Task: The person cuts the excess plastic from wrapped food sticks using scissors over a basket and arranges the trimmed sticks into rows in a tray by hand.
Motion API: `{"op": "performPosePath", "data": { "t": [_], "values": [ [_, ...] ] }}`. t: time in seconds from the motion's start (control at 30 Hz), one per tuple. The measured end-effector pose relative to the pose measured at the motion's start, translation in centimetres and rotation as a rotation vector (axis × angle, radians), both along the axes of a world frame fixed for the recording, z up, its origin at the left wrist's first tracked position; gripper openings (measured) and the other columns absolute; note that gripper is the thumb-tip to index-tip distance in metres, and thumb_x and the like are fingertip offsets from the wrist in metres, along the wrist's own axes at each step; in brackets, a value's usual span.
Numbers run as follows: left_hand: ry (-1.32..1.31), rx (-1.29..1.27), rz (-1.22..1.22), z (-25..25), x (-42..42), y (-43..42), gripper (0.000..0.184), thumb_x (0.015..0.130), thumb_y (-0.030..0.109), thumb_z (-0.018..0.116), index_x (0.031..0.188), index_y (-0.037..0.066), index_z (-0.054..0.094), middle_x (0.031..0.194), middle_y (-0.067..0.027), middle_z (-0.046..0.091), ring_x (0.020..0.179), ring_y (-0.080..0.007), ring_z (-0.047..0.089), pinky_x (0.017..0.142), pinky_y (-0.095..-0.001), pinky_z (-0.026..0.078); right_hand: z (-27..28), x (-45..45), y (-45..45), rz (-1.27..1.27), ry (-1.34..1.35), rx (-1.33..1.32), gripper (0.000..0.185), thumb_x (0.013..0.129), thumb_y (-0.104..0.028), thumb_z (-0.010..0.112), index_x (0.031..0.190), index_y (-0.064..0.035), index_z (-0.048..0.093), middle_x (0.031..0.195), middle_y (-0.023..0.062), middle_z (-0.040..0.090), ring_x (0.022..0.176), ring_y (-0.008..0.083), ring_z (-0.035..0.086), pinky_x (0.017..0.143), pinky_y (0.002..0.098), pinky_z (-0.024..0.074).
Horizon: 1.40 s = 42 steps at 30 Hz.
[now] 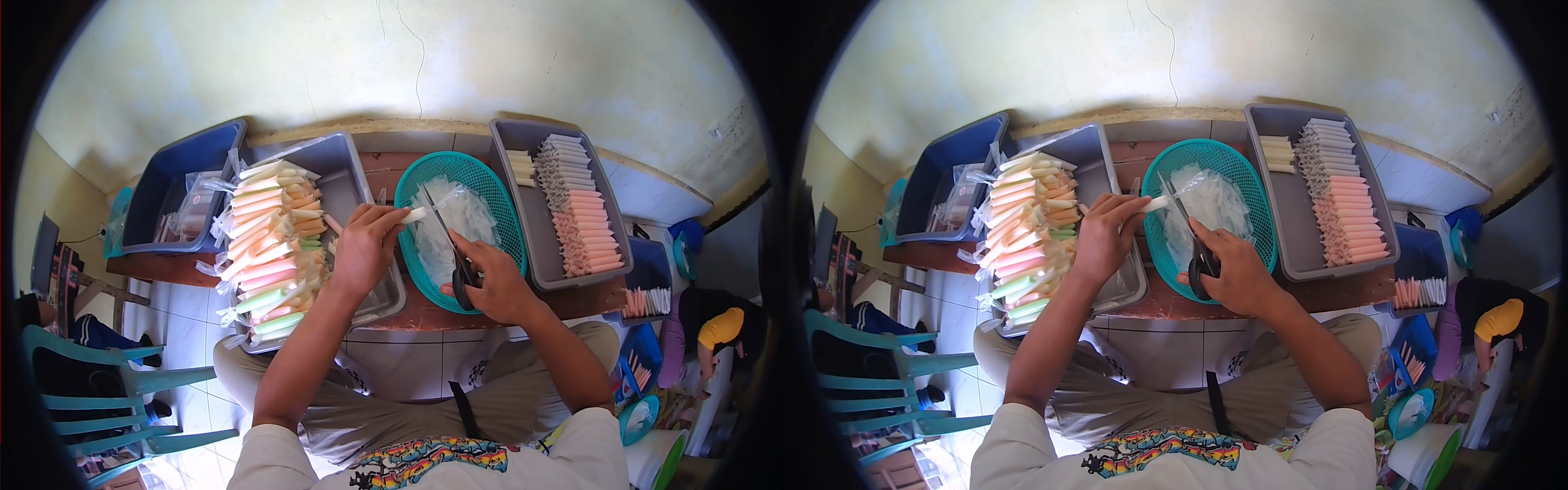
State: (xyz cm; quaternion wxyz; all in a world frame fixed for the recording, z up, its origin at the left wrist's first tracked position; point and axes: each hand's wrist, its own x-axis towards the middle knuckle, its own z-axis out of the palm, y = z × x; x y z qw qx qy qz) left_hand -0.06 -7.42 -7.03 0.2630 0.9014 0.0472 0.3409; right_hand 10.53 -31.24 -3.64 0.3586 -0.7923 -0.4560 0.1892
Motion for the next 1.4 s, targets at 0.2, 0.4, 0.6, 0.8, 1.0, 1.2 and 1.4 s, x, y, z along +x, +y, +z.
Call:
{"op": "performPosePath", "data": {
  "t": [0.2, 0.4, 0.6, 0.8, 1.0, 1.2, 1.4],
  "values": [
    [0.018, -0.002, 0.003, -0.1, 0.0, -0.1, 0.034, 0.085, 0.0, 0.08, 0.118, 0.006, 0.08, 0.111, -0.0106, 0.078, 0.102, -0.0316, 0.07, 0.09, -0.0437, 0.058, -0.9, 0.1, -0.1, 0.001, 0.086, 0.039, 0.095, 0.086, -0.043, 0.089, 0.159, 0.0012, 0.048, 0.095, 0.0147, 0.062, 0.083, 0.0271, 0.063, 0.08, 0.0391, 0.052],
    [0.047, 0.005, 0.003, -0.1, -0.1, 0.0, 0.036, 0.084, -0.001, 0.079, 0.119, 0.007, 0.08, 0.112, -0.0101, 0.078, 0.103, -0.0314, 0.071, 0.091, -0.0429, 0.058, -0.8, -0.1, -0.1, 0.008, 0.073, 0.005, 0.094, 0.087, -0.042, 0.087, 0.159, 0.003, 0.047, 0.094, 0.0154, 0.063, 0.084, 0.0276, 0.063, 0.08, 0.0396, 0.0517],
    [0.038, 0.032, 0.009, -0.4, -0.1, 0.1, 0.035, 0.084, -0.001, 0.079, 0.119, 0.008, 0.079, 0.112, -0.0096, 0.078, 0.103, -0.031, 0.071, 0.09, -0.0428, 0.059, -0.9, -0.3, -0.2, -0.007, 0.154, -0.002, 0.094, 0.088, -0.041, 0.086, 0.16, 0.0037, 0.045, 0.095, 0.017, 0.063, 0.084, 0.0292, 0.064, 0.08, 0.0406, 0.0518],
    [0.036, 0.04, 0.011, -0.4, -0.2, 0.2, 0.034, 0.085, 0.002, 0.08, 0.118, 0.008, 0.08, 0.112, -0.0086, 0.078, 0.103, -0.0305, 0.071, 0.09, -0.0429, 0.059, -1.3, -0.2, -0.3, -0.032, 0.126, 0.016, 0.094, 0.089, -0.042, 0.086, 0.16, 0.0041, 0.044, 0.096, 0.0171, 0.063, 0.084, 0.0299, 0.064, 0.081, 0.0416, 0.0521],
    [0.038, 0.043, 0.021, -0.5, -0.3, 0.2, 0.032, 0.086, 0.003, 0.08, 0.117, 0.008, 0.08, 0.11, -0.0083, 0.078, 0.102, -0.0299, 0.071, 0.089, -0.0428, 0.059, -0.3, -0.1, 0.4, -0.089, -0.008, -0.148, 0.092, 0.091, -0.042, 0.084, 0.159, 0.0054, 0.044, 0.102, 0.0205, 0.061, 0.093, 0.0337, 0.066, 0.084, 0.0429, 0.0525],
    [0.042, 0.035, 0.037, -0.2, -0.3, 0.0, 0.029, 0.087, 0.005, 0.08, 0.115, 0.008, 0.08, 0.108, -0.0081, 0.078, 0.101, -0.0297, 0.071, 0.088, -0.0433, 0.059, -1.8, 0.7, 1.4, -0.122, -0.102, -0.172, 0.09, 0.091, -0.036, 0.084, 0.159, 0.0084, 0.042, 0.112, 0.0264, 0.06, 0.104, 0.0415, 0.066, 0.092, 0.0464, 0.0532],
    [0.045, 0.028, 0.033, 0.1, -0.4, -0.1, 0.028, 0.087, 0.005, 0.081, 0.115, 0.008, 0.08, 0.108, -0.0086, 0.078, 0.1, -0.0303, 0.071, 0.088, -0.0438, 0.058, -5.6, 1.8, 2.2, -0.172, -0.196, -0.129, 0.09, 0.09, -0.031, 0.085, 0.159, 0.0074, 0.042, 0.117, 0.0261, 0.057, 0.106, 0.0428, 0.063, 0.095, 0.0461, 0.0525]
  ]
}}
